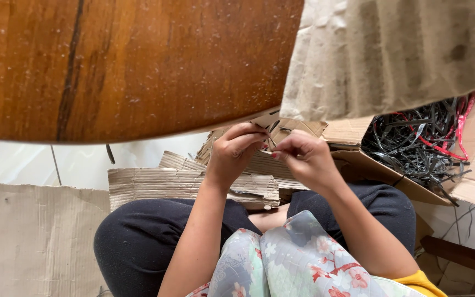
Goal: Wrapping a wooden table leg with corrugated cardboard and securing it with plastic ties for protection.
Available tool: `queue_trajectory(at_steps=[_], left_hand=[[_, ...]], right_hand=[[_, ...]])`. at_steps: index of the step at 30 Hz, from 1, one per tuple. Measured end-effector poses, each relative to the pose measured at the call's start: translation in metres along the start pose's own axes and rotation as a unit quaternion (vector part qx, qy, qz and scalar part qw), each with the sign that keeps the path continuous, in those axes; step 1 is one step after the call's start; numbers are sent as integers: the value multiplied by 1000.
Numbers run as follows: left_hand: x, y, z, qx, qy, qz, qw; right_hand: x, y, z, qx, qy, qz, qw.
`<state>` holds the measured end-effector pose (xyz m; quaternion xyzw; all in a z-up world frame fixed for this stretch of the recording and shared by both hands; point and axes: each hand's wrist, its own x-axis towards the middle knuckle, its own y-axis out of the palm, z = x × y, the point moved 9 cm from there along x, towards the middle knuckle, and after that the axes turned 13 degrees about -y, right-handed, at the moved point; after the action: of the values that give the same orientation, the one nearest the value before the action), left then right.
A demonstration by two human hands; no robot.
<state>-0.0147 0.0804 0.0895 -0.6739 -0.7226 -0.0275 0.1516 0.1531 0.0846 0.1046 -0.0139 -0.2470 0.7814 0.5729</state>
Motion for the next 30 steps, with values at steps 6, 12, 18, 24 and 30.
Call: queue_trajectory(at_steps=[6, 12, 18, 24, 30], left_hand=[[12, 26, -17, 33, 22, -8, 999], [13, 24, -9, 69, 37, 1, 997], [8, 35, -2, 133, 60, 20, 989], [7, 23, 13, 130, 42, 31, 990], [11, 24, 19, 72, 4, -18, 997]], right_hand=[[2, -13, -5, -1, -51, -15, 999], [-13, -34, -12, -169, -150, -104, 969], [1, -16, -2, -175, -158, -93, 967], [14, -3, -24, -69, -77, -109, 989], [10, -7, -44, -10, -31, -108, 994]])
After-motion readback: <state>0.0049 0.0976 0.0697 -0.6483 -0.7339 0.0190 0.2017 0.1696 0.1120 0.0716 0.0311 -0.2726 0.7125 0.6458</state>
